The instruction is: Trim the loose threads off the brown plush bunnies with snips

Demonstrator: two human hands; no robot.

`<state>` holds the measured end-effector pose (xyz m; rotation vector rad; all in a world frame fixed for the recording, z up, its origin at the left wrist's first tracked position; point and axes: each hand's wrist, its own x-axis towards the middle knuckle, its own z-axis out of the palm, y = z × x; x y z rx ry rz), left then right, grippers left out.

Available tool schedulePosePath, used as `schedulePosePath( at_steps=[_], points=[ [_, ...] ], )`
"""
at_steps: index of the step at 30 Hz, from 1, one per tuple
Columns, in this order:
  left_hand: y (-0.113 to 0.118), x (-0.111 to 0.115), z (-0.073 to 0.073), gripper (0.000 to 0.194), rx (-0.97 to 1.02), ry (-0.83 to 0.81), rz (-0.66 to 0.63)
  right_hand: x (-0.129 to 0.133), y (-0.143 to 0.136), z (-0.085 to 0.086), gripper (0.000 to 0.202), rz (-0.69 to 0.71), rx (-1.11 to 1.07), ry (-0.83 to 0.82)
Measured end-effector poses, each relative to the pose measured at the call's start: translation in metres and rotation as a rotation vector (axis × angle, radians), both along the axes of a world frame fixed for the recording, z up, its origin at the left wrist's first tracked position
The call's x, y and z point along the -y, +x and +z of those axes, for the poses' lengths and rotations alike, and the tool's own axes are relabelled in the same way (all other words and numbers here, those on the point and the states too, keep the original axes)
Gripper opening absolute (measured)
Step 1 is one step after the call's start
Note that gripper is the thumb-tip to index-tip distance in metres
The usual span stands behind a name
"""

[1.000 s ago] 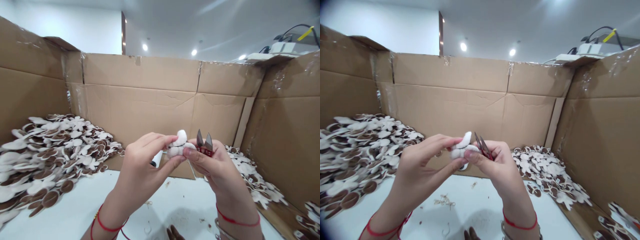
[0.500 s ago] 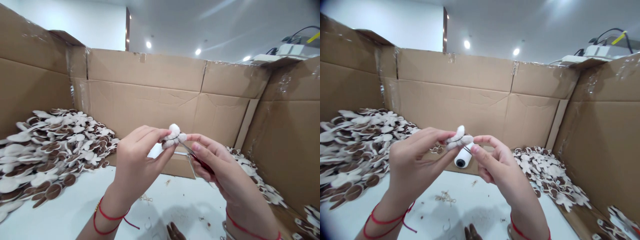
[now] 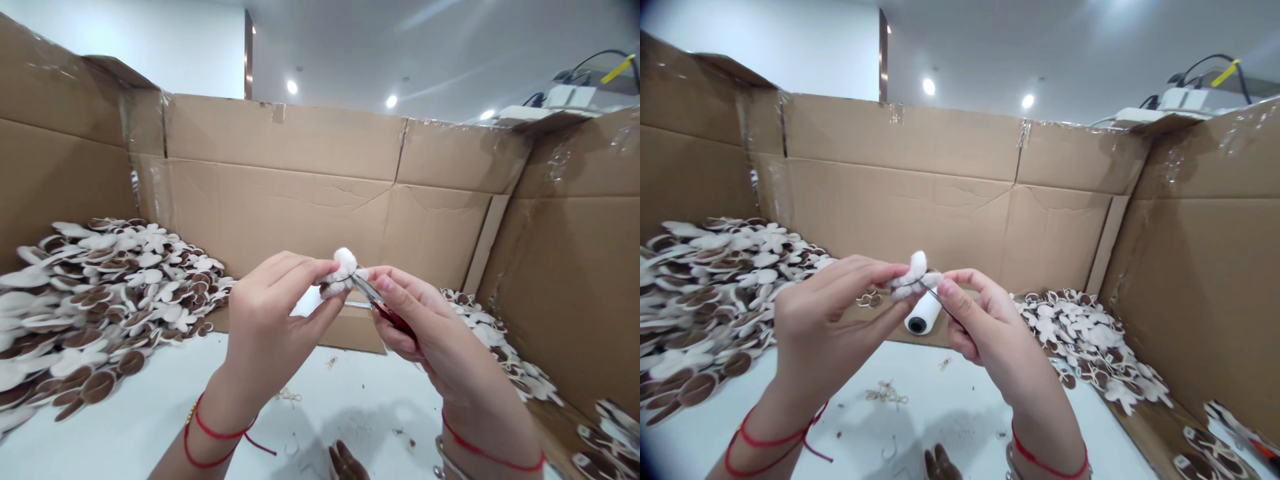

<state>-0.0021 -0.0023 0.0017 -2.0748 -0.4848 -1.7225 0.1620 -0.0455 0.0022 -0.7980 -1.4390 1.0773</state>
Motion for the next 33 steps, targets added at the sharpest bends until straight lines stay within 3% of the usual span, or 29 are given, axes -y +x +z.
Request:
schedulePosePath(
  at_steps=[19,24,28,33],
  points=[
    [0.002,-0.005,-0.001,0.004,-0.067,-0.073,0.020,-0.008,-0.006,0.000,0.032,-0.009,-0.154,-0.042],
    [0.016,-0.016,-0.014,0.011,-0.286,-0.197,0.057,-0.003,-0.002,0.001,0.032,0.083,-0.323,-0.010],
    [0.027,-0.025,-0.023,0.008,-0.325,-0.253,0.065,0.003,0.010,0.003,0.031,0.007,-0.351,0.047],
    [0.019,-0.022,-0.014,0.007,-0.158,-0.237,0.011,0.001,0.022,0.003,0.041,-0.168,-0.262,0.072]
  ],
)
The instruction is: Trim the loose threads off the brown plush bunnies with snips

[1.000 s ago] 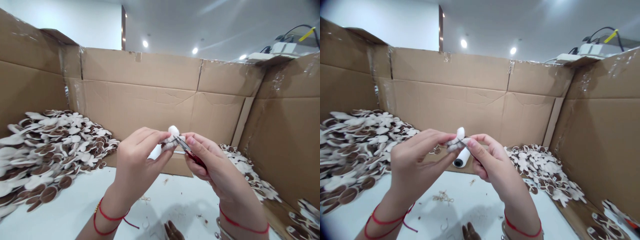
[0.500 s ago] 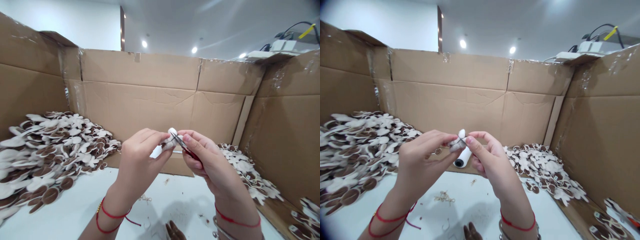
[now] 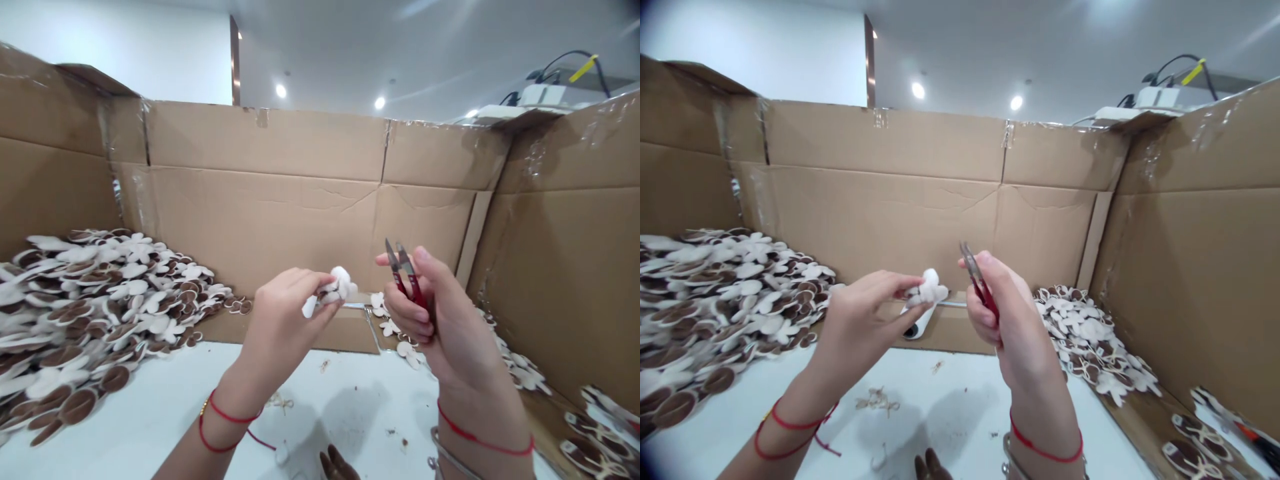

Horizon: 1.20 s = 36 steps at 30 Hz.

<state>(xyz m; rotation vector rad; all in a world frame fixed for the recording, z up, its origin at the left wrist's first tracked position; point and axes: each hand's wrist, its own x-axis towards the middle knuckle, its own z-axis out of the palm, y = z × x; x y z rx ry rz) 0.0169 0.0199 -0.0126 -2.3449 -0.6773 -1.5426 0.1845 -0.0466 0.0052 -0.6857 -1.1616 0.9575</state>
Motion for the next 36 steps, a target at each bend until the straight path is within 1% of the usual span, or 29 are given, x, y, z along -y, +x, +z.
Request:
schedulePosePath(
  at_steps=[3,5,8,9,12,15,18,21,24,26,28,32,36],
  points=[
    [-0.006,0.008,0.006,0.014,0.127,-0.073,-0.063,-0.004,0.002,-0.001,0.044,-0.085,0.175,-0.060],
    [-0.007,0.013,0.008,0.017,0.183,-0.158,-0.100,-0.006,0.000,-0.001,0.042,-0.055,0.259,-0.073],
    [-0.007,0.016,0.009,0.021,0.226,-0.301,-0.192,-0.008,-0.004,-0.002,0.028,0.063,0.279,-0.013],
    [-0.007,0.016,0.009,0.022,0.233,-0.339,-0.228,-0.008,-0.006,-0.002,0.025,0.073,0.276,0.005],
    [-0.006,0.015,0.009,0.023,0.253,-0.385,-0.296,-0.008,-0.010,-0.003,0.021,-0.012,0.292,0.031],
    [-0.006,0.015,0.011,0.021,0.296,-0.325,-0.271,-0.008,-0.014,-0.004,0.019,-0.112,0.314,0.036],
    [-0.006,0.017,0.010,0.020,0.329,-0.221,-0.163,-0.009,-0.018,-0.005,0.016,-0.214,0.315,0.022],
    [-0.007,0.019,0.009,0.019,0.338,-0.121,-0.050,-0.007,-0.024,-0.005,0.017,-0.326,0.326,0.032],
    [-0.008,0.018,0.009,0.028,0.261,0.033,-0.042,-0.004,-0.030,-0.005,0.014,-0.418,0.361,0.073],
    [-0.009,0.018,0.010,0.026,0.190,0.141,-0.057,-0.002,-0.033,-0.004,0.008,-0.448,0.383,0.102],
    [-0.010,0.017,0.012,0.018,0.156,0.206,-0.053,-0.001,-0.034,-0.004,0.009,-0.462,0.391,0.122],
    [-0.009,0.019,0.013,0.010,0.126,0.266,-0.008,-0.002,-0.033,-0.006,0.011,-0.513,0.393,0.153],
    [-0.007,0.022,0.011,0.007,0.092,0.289,0.032,-0.003,-0.032,-0.007,0.014,-0.518,0.438,0.235]
  ],
)
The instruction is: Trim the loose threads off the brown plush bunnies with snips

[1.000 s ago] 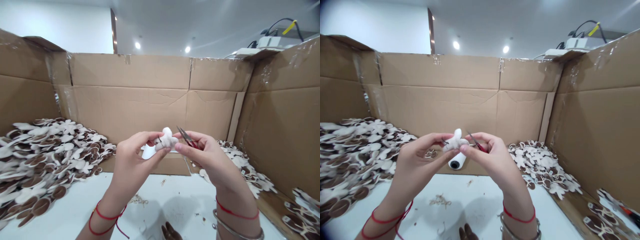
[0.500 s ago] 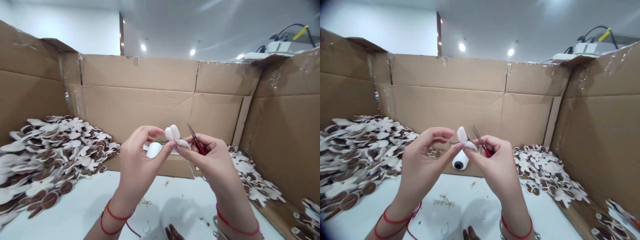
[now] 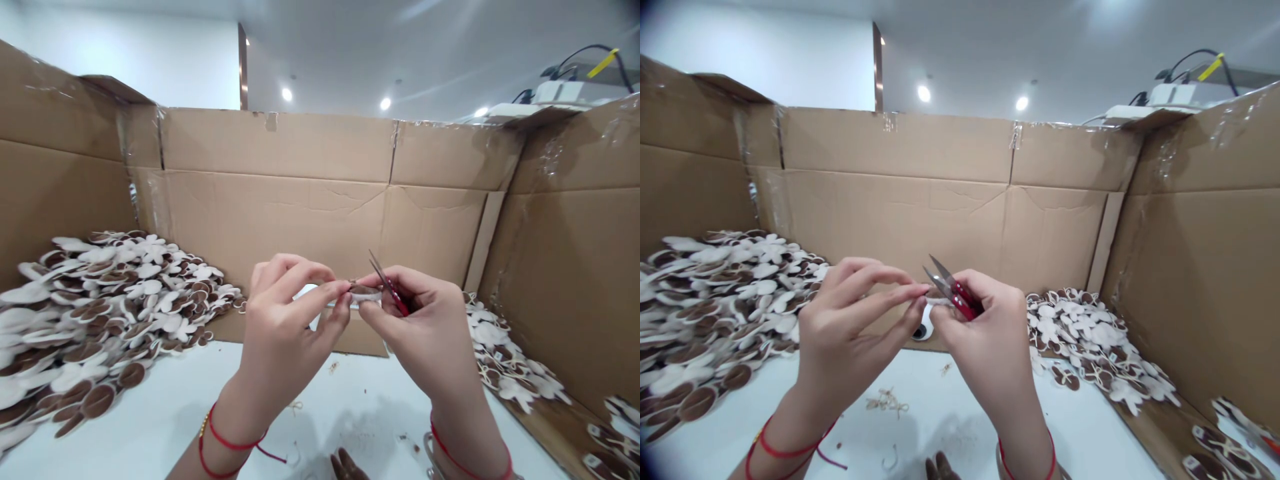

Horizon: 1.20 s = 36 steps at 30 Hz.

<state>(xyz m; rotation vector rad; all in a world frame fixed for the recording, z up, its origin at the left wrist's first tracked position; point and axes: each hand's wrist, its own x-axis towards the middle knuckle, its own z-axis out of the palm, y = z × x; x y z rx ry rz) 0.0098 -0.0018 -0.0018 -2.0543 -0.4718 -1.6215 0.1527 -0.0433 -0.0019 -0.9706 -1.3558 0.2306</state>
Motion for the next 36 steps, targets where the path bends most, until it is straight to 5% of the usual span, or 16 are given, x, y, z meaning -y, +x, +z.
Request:
schedulePosePath(
  at_steps=[10,17,26,30,36],
  points=[
    [-0.004,0.003,0.007,0.014,0.033,-0.413,-0.217,0.002,0.004,0.000,0.024,0.085,0.007,0.052],
    [-0.008,0.005,0.007,0.015,0.053,-0.521,-0.294,0.000,0.008,-0.001,0.038,0.195,-0.030,0.071],
    [-0.006,0.004,0.005,0.014,0.078,-0.853,-0.616,-0.004,0.008,-0.003,0.038,0.261,-0.054,0.067],
    [-0.006,0.003,0.005,0.014,0.095,-0.738,-0.534,-0.004,0.008,-0.002,0.031,0.250,-0.037,0.052],
    [-0.007,-0.003,0.003,0.013,0.035,-0.352,-0.279,0.003,0.012,0.003,0.024,0.282,-0.001,-0.084]
  ],
)
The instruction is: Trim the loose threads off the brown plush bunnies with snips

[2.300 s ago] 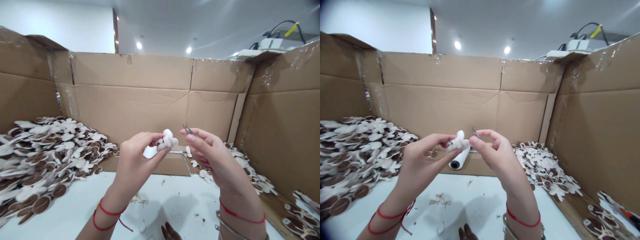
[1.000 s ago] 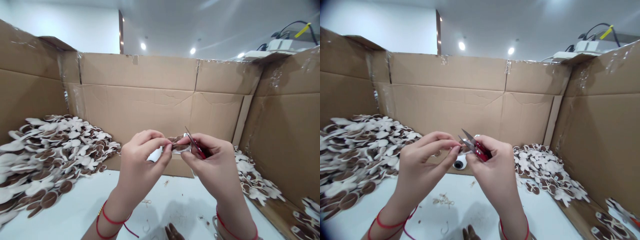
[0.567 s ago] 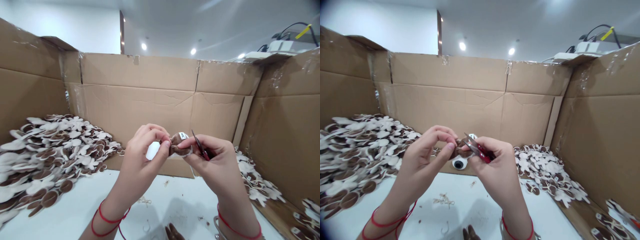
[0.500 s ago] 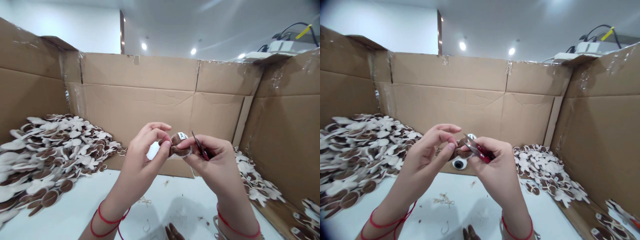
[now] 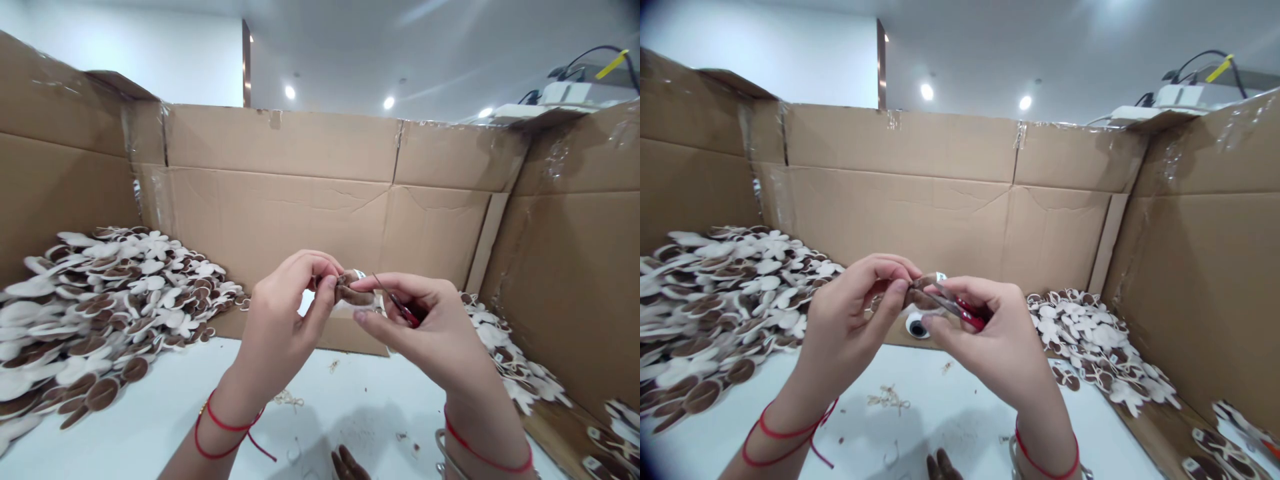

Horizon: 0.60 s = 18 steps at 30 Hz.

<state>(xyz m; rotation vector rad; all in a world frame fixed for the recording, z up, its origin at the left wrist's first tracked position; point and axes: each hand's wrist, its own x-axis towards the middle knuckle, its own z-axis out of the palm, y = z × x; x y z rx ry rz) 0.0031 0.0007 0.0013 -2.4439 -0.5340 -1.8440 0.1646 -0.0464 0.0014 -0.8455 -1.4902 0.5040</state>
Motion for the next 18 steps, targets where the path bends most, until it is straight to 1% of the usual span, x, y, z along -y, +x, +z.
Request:
schedulePosePath(
  at_steps=[3,5,7,11,13,15,18],
  points=[
    [0.001,-0.002,-0.001,0.013,-0.011,0.126,0.094,0.004,0.003,0.000,0.027,0.100,-0.002,-0.103],
    [0.002,-0.003,-0.003,0.014,-0.009,0.178,0.129,0.005,0.005,0.000,0.022,0.133,-0.008,-0.112],
    [0.003,-0.003,-0.004,0.014,-0.007,0.202,0.147,0.006,0.007,-0.001,0.019,0.115,-0.001,-0.088],
    [0.004,-0.003,-0.006,0.014,-0.023,0.273,0.201,0.010,0.010,-0.001,0.029,0.096,0.080,-0.104],
    [0.003,-0.003,-0.006,0.015,-0.029,0.313,0.222,0.013,0.012,-0.001,0.034,0.088,0.119,-0.085],
    [0.003,-0.004,-0.007,0.015,-0.023,0.339,0.227,0.014,0.012,0.000,0.035,0.070,0.163,-0.074],
    [0.003,-0.003,-0.007,0.014,-0.020,0.350,0.239,0.013,0.011,0.002,0.035,0.072,0.235,-0.104]
  ],
)
